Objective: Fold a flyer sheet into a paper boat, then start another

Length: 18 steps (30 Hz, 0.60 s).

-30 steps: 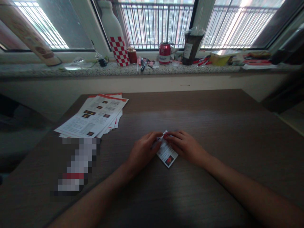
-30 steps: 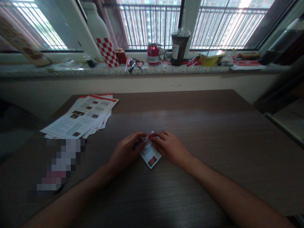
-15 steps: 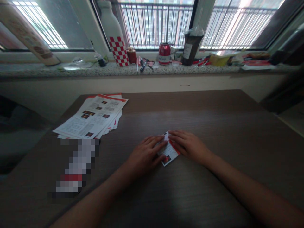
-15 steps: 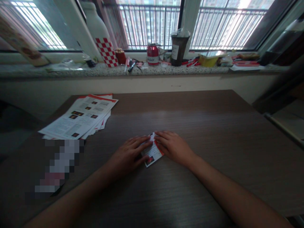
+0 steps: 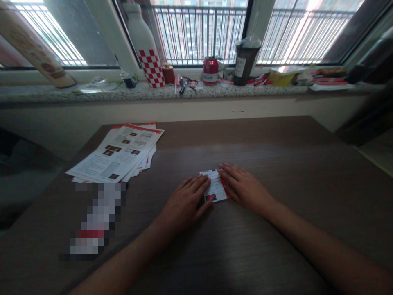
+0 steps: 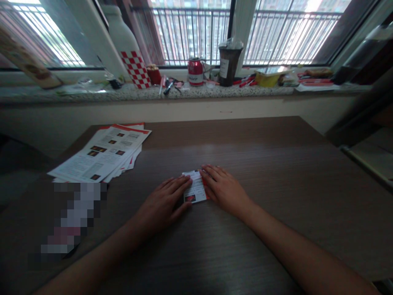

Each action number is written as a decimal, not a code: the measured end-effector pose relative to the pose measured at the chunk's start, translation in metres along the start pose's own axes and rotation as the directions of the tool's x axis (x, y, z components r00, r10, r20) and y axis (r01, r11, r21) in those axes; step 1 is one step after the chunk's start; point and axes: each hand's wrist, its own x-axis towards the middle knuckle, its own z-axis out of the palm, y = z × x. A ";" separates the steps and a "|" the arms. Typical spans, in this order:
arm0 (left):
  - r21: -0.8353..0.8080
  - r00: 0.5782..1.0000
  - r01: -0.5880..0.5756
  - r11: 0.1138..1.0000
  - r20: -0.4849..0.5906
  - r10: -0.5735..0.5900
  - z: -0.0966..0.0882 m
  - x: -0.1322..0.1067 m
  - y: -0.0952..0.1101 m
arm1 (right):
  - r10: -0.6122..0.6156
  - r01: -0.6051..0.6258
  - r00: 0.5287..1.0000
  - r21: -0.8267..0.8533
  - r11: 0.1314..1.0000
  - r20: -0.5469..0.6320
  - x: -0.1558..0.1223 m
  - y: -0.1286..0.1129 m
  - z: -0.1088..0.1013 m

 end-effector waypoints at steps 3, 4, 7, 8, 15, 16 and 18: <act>0.014 1.000 -0.005 1.000 0.004 0.005 -0.002 0.002 0.001 | -0.002 0.002 1.000 -0.011 1.000 0.006 0.005 -0.004 0.003; 0.014 1.000 -0.005 1.000 0.002 0.005 -0.004 0.002 0.001 | -0.001 0.002 1.000 -0.018 1.000 0.013 0.006 -0.006 0.004; 0.018 1.000 -0.012 1.000 0.010 0.012 -0.008 0.004 0.000 | -0.004 0.006 0.998 -0.044 0.999 0.061 0.008 -0.009 0.008; 0.024 1.000 -0.012 1.000 0.016 0.011 -0.009 0.005 0.000 | 0.000 0.004 0.997 -0.052 0.999 0.083 0.007 -0.010 0.010; 0.059 1.000 0.030 0.998 -0.009 -0.030 -0.004 0.008 0.001 | 0.031 -0.022 0.987 -0.059 0.998 0.158 0.002 -0.010 0.018; 0.063 0.999 0.037 0.997 -0.011 -0.037 -0.003 0.008 0.001 | 0.035 -0.026 0.987 -0.056 0.998 0.156 0.002 -0.010 0.018; 0.073 0.999 0.047 0.996 -0.006 -0.047 0.001 0.007 0.000 | 0.038 -0.030 0.987 -0.053 0.998 0.158 0.002 -0.010 0.019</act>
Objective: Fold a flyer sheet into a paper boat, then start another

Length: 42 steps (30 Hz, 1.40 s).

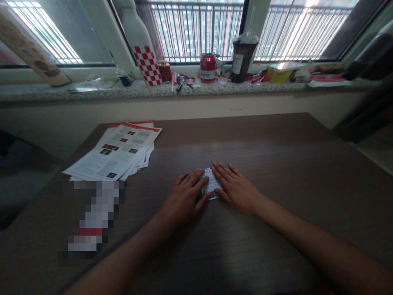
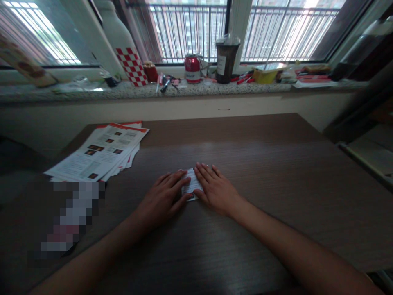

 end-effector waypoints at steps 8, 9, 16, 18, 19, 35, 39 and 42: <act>0.027 0.999 0.020 0.999 0.035 -0.021 0.012 -0.002 -0.005 | 0.025 -0.026 1.000 0.014 1.000 0.018 0.001 -0.001 -0.001; 0.034 0.999 0.021 0.999 0.038 -0.023 0.013 -0.003 -0.005 | 0.033 -0.033 0.999 0.016 0.999 0.017 0.001 -0.001 0.000; 0.056 0.998 0.029 0.998 0.055 -0.032 0.015 -0.005 -0.006 | 0.019 -0.019 1.000 0.022 1.000 -0.002 0.000 0.002 0.001; 0.057 0.998 0.034 0.998 0.052 -0.037 0.014 -0.005 -0.007 | -0.016 0.016 1.000 0.037 0.999 0.003 -0.001 0.007 0.000; 0.055 0.998 0.036 0.998 0.047 -0.039 0.014 -0.005 -0.007 | -0.037 0.037 0.999 0.043 0.998 0.004 -0.002 0.010 0.000; -0.046 0.996 -0.085 0.995 0.020 0.086 0.002 -0.008 -0.006 | -0.026 0.028 0.999 0.050 0.998 -0.035 -0.005 0.017 -0.002; -0.084 0.998 -0.058 0.995 0.010 0.059 -0.001 -0.005 -0.006 | -0.043 0.043 0.999 0.095 0.995 -0.004 -0.007 0.023 -0.008; -0.103 0.999 -0.047 0.994 -0.029 0.044 0.000 -0.002 -0.007 | -0.103 0.098 0.994 0.129 0.987 0.032 -0.010 0.030 -0.012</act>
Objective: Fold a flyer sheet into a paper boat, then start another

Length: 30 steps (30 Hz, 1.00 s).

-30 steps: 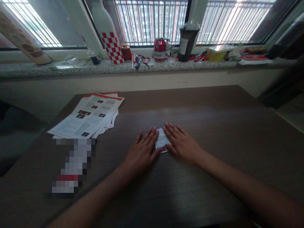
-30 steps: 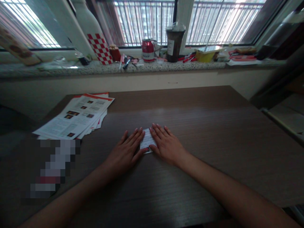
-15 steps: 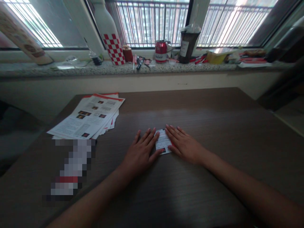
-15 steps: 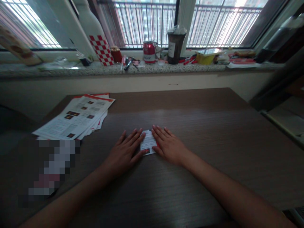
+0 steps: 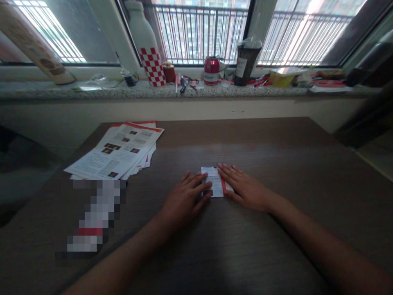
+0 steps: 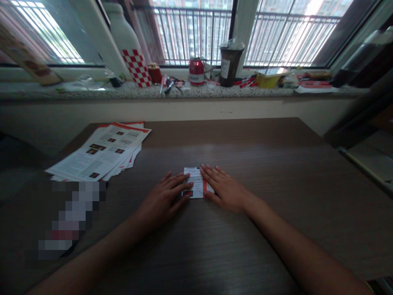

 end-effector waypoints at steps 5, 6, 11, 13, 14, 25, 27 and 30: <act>0.006 0.999 0.031 0.999 -0.031 -0.031 0.004 0.002 0.001 | -0.001 0.001 1.000 -0.004 1.000 0.012 -0.001 0.004 0.000; 0.008 0.999 0.038 0.999 -0.031 -0.038 0.005 0.002 0.002 | 0.002 -0.002 1.000 -0.001 1.000 0.016 -0.001 0.004 0.000; 0.019 0.998 0.063 0.998 -0.012 -0.063 0.004 0.002 0.004 | -0.023 0.020 0.998 0.049 0.999 0.051 -0.002 0.007 -0.005; 0.022 0.998 0.064 0.998 0.000 -0.064 0.002 0.002 0.004 | -0.027 0.024 0.998 0.067 0.997 0.057 -0.003 0.008 -0.006; 0.023 0.998 0.064 0.998 0.003 -0.064 0.001 0.003 0.004 | -0.023 0.019 0.998 0.074 0.997 0.053 -0.003 0.009 -0.007; 0.068 0.984 -0.174 0.982 0.057 0.170 0.000 -0.004 0.011 | 0.022 -0.021 1.000 0.109 0.994 -0.010 -0.003 0.005 -0.005; 0.058 0.981 -0.178 0.982 0.088 0.173 -0.001 -0.005 0.014 | 0.020 -0.019 1.000 0.118 0.993 -0.002 -0.004 0.007 -0.007; 0.059 0.982 -0.158 0.986 0.116 0.151 -0.003 -0.005 0.017 | -0.022 0.016 0.999 0.137 0.990 0.040 -0.006 0.011 -0.011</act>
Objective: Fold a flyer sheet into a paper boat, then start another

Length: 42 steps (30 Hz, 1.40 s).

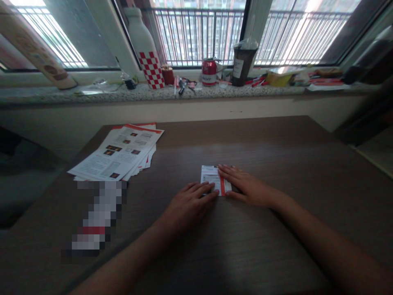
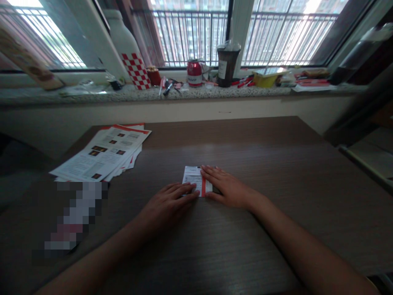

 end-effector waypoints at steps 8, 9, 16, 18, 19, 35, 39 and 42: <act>-0.018 1.000 0.008 1.000 0.009 -0.008 -0.002 0.000 0.002 | -0.039 0.039 0.999 0.008 0.999 0.024 -0.002 0.005 -0.003; -0.018 1.000 0.010 1.000 0.009 -0.010 -0.002 -0.001 0.002 | -0.041 0.041 0.999 0.008 0.999 0.025 -0.002 0.005 -0.003; 0.046 0.999 -0.003 0.999 0.034 0.001 -0.001 -0.004 0.003 | -0.049 0.050 0.998 -0.007 0.999 0.028 -0.002 0.008 -0.001; 0.056 0.999 -0.008 0.998 0.047 0.006 -0.002 -0.004 0.005 | -0.045 0.045 0.999 -0.017 0.999 0.028 -0.002 0.008 -0.001; 0.058 0.999 -0.010 0.998 0.051 0.007 -0.003 -0.004 0.006 | -0.041 0.041 0.999 -0.023 0.999 0.028 -0.002 0.008 -0.001; 0.102 0.998 0.046 0.994 -0.047 -0.041 -0.005 -0.006 -0.006 | 0.036 -0.039 0.986 -0.014 0.999 -0.165 0.001 -0.007 -0.012; 0.141 0.995 0.095 0.985 -0.031 -0.092 -0.004 -0.008 -0.015 | -0.005 0.009 0.989 0.026 1.000 -0.151 -0.002 -0.007 -0.014; 0.132 0.996 0.087 0.988 0.001 -0.087 -0.001 -0.010 -0.021 | -0.049 0.058 0.991 0.062 0.996 -0.127 -0.002 -0.008 -0.014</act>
